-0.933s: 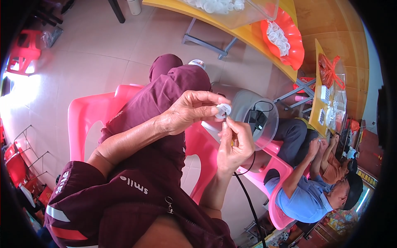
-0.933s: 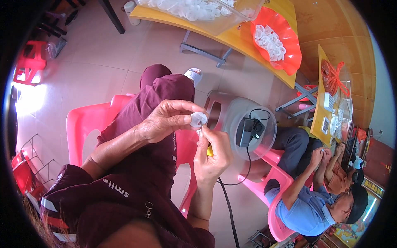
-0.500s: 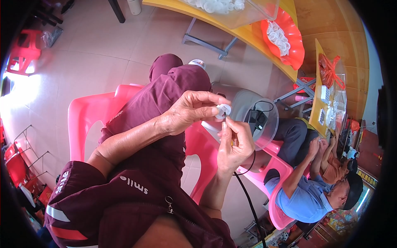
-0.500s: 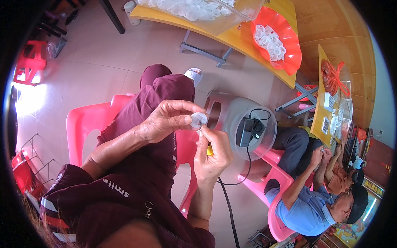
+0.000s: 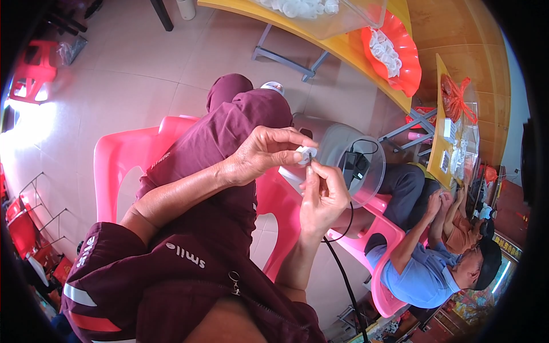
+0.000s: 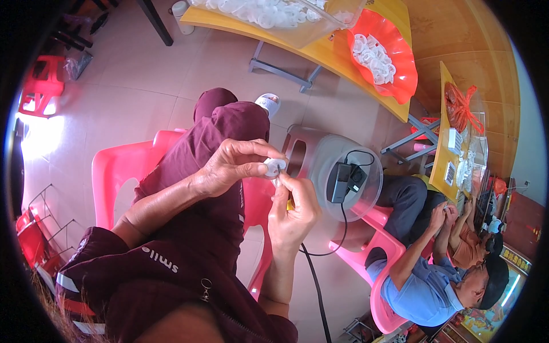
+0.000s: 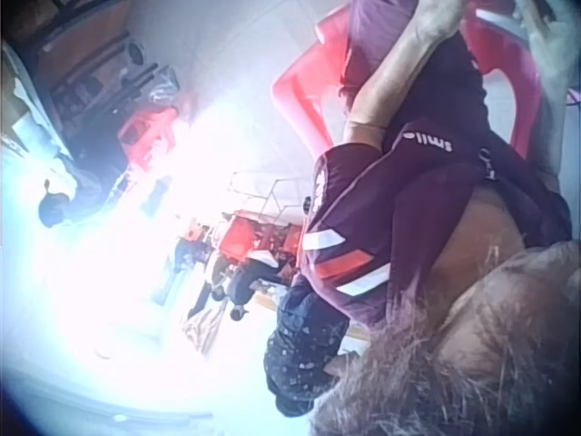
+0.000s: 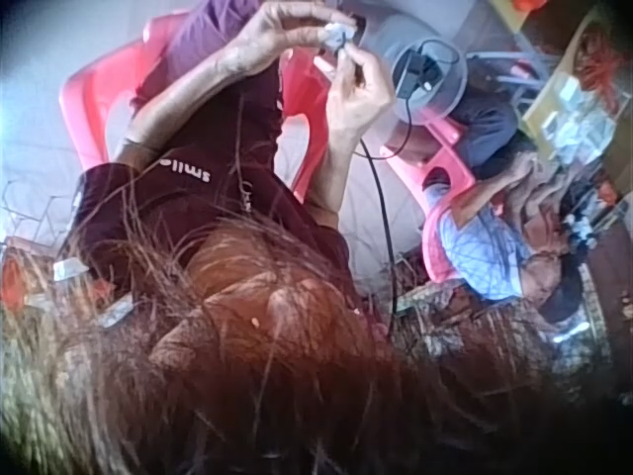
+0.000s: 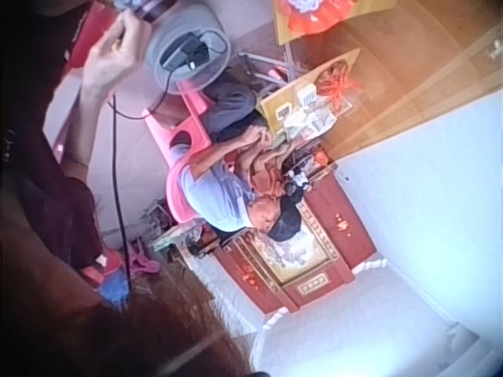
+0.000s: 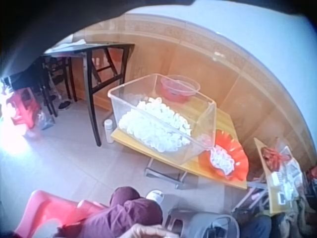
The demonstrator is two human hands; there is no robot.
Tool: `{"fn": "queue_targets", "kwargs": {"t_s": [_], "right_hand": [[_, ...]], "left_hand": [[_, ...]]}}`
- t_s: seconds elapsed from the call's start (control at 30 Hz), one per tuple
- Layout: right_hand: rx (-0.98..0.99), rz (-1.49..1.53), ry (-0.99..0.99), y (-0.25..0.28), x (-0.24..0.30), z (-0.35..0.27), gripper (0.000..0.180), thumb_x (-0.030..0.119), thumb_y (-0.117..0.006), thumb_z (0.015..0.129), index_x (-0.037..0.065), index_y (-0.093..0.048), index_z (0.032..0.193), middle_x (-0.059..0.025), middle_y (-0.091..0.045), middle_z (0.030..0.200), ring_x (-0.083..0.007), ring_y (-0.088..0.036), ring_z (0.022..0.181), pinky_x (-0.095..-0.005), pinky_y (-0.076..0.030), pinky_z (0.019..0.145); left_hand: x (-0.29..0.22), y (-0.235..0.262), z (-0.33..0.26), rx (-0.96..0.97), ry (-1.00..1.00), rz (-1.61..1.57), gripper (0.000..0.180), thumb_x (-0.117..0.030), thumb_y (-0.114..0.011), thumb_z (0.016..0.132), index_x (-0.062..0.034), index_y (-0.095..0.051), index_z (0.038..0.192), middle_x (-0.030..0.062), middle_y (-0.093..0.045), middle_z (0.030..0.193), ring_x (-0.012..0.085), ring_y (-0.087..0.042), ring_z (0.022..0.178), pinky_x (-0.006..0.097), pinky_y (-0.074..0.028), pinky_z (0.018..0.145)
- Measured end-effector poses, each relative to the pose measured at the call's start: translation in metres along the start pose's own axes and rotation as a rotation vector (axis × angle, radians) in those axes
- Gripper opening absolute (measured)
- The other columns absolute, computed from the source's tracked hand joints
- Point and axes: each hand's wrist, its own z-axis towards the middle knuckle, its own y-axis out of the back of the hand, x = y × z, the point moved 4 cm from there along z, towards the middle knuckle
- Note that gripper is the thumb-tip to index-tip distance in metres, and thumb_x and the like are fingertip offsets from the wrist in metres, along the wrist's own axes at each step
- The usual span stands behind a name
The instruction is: The person assembles small plastic components by hand, taking them from a container and fitting them together.
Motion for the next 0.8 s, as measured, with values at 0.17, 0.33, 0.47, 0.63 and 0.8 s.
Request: {"fn": "queue_targets", "kwargs": {"t_s": [0.17,0.33,0.47,0.63,0.8], "right_hand": [[0.037,-0.156,0.118,-0.002,0.006,0.002,0.009,-0.010,-0.062,0.079,-0.003,-0.063,0.085,-0.0066,-0.057,0.073,-0.0105,-0.055,0.058,-0.0226,-0.044,0.047],[0.100,-0.493,0.212,-0.005,0.019,0.002,0.013,-0.009,-0.064,0.074,0.001,-0.063,0.082,-0.0092,-0.055,0.074,-0.0235,-0.057,0.057,-0.0333,-0.043,0.051],[0.149,-0.654,0.267,-0.006,0.021,0.000,0.012,-0.007,-0.064,0.074,0.002,-0.063,0.082,-0.0090,-0.055,0.074,-0.0256,-0.057,0.058,-0.0337,-0.044,0.051],[0.079,-0.528,0.286,-0.004,0.018,-0.001,0.026,-0.007,-0.066,0.069,0.005,-0.068,0.092,-0.0048,-0.055,0.074,-0.0216,-0.058,0.059,-0.0325,-0.046,0.049],[-0.050,-0.354,0.299,0.010,0.029,-0.001,0.021,-0.013,-0.065,0.073,0.000,-0.068,0.089,-0.0089,-0.057,0.074,-0.0158,-0.056,0.061,-0.0260,-0.042,0.052]], "left_hand": [[0.000,0.005,-0.001,0.007,-0.018,0.228,0.025,-0.005,-0.062,0.088,0.0009,-0.062,0.113,0.0060,-0.059,0.101,0.0124,-0.058,0.096,0.026,-0.048,0.086],[0.001,0.006,0.000,0.042,-0.019,0.355,0.025,-0.005,-0.063,0.087,0.0001,-0.063,0.111,0.0070,-0.059,0.099,0.0126,-0.058,0.094,0.026,-0.048,0.084],[0.004,0.009,0.001,0.058,0.014,0.375,0.026,-0.007,-0.064,0.086,-0.0004,-0.064,0.111,0.0073,-0.060,0.100,0.0135,-0.058,0.095,0.026,-0.047,0.084],[0.009,0.015,0.001,0.064,0.141,0.029,0.026,-0.007,-0.061,0.089,0.0000,-0.062,0.114,0.0066,-0.065,0.102,0.0141,-0.063,0.093,0.028,-0.052,0.086],[0.010,0.018,0.000,0.043,0.195,-0.143,0.028,-0.007,-0.060,0.089,-0.0005,-0.061,0.116,0.0087,-0.065,0.105,0.0157,-0.063,0.096,0.030,-0.054,0.086]]}}
